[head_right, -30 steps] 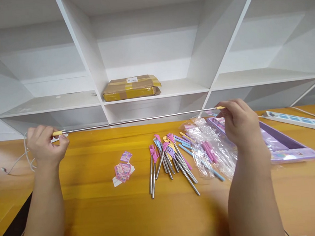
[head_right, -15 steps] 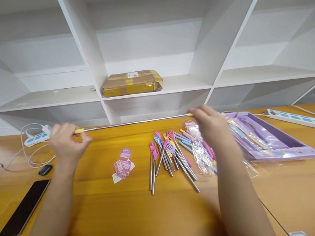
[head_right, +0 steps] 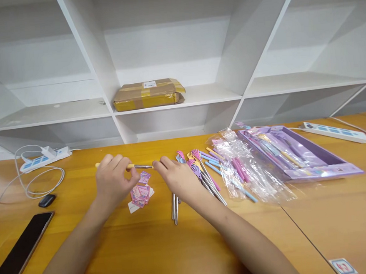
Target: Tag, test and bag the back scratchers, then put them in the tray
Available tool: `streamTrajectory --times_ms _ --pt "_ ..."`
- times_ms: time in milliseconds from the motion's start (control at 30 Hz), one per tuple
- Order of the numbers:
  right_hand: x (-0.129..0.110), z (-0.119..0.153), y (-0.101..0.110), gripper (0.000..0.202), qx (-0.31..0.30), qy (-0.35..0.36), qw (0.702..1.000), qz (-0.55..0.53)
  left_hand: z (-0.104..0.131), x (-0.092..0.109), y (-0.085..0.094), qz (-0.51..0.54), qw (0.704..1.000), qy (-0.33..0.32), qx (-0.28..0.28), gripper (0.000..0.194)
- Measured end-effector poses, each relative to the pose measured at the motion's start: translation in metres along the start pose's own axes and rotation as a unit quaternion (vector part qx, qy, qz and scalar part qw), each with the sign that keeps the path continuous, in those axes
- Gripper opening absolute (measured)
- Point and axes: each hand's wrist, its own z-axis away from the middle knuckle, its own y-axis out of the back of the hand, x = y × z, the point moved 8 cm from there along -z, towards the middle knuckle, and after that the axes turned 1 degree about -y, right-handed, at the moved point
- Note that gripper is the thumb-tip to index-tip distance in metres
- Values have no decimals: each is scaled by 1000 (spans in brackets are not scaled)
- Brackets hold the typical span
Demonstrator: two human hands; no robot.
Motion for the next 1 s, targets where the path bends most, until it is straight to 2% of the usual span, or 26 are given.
streamTrajectory --times_ms 233,433,567,700,1000 --pt "5 2 13 26 19 -17 1000 12 3 7 -5 56 998 -15 -18 14" --pt "2 0 10 22 38 -9 998 51 6 11 -7 97 994 -13 -50 14" --pt "5 -2 8 22 5 -29 999 44 5 17 -11 83 993 -52 -69 13" --pt "11 0 15 22 -19 -38 999 15 7 17 -16 72 991 -76 -82 15" --pt "3 -4 12 29 60 24 998 11 5 9 -16 31 991 -71 -107 19"
